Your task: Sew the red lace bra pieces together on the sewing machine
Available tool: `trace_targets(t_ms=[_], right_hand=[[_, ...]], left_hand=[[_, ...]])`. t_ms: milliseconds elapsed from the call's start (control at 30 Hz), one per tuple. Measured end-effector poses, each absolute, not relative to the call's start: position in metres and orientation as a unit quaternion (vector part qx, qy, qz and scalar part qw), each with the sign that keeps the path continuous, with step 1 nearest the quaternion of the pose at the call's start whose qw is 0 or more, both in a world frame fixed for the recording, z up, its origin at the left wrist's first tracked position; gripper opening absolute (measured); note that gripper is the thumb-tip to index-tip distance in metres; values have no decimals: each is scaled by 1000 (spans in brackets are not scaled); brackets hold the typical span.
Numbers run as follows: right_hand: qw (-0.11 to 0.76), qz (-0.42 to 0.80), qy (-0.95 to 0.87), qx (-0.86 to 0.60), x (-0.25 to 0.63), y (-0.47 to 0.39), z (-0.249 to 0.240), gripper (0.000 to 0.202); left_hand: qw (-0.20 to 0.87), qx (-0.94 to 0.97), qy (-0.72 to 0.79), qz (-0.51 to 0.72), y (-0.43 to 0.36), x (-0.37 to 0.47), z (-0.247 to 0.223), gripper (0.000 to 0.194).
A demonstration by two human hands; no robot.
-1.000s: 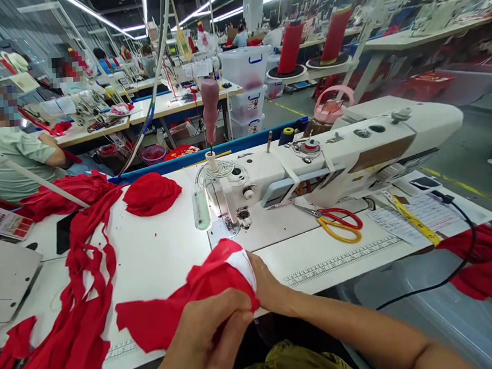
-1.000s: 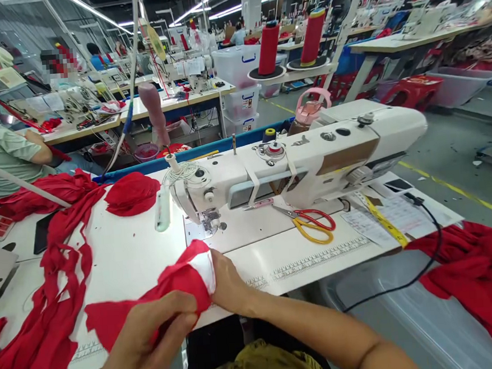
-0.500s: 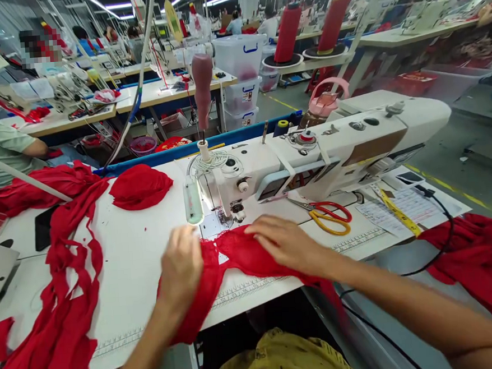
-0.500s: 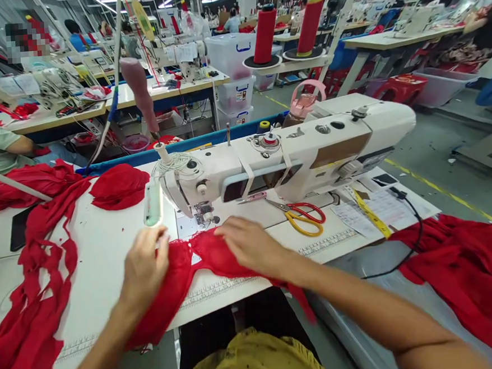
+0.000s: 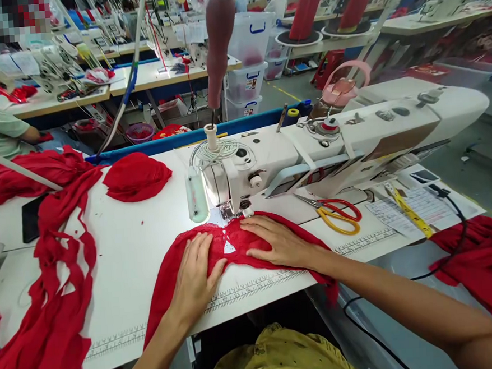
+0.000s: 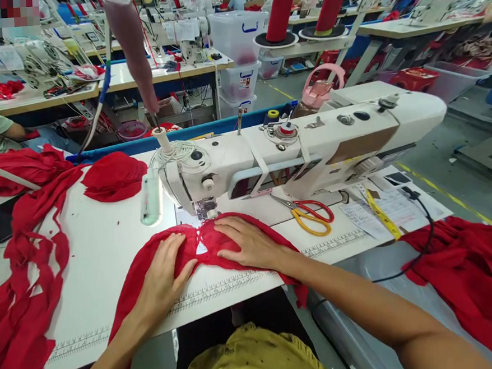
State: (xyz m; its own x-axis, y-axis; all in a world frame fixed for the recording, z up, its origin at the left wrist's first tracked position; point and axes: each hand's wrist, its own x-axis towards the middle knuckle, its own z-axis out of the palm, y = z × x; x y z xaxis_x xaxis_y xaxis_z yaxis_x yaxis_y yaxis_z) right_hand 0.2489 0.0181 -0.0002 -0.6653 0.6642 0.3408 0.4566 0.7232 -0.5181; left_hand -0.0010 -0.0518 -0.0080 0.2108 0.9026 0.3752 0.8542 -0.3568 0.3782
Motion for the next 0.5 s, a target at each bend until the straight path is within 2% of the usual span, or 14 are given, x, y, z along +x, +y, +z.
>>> trace_targets(t_ms=[100,200,333,500], right_hand=[[330,233,-868,-288,235,13,6,24],[344,248,-863,-272,219,16,3,22],[276,236,-888,-282,217,24,-8,52],[244,209,-896,-306,225,22,-10,67]], left_hand=[[39,745,576,334,-52,9,-3,31],[42,760,556,334,-49,14,-8,32],[24,787,564,250,-46,10,-22,50],[25,791,573,214,-49,6,-23,58]])
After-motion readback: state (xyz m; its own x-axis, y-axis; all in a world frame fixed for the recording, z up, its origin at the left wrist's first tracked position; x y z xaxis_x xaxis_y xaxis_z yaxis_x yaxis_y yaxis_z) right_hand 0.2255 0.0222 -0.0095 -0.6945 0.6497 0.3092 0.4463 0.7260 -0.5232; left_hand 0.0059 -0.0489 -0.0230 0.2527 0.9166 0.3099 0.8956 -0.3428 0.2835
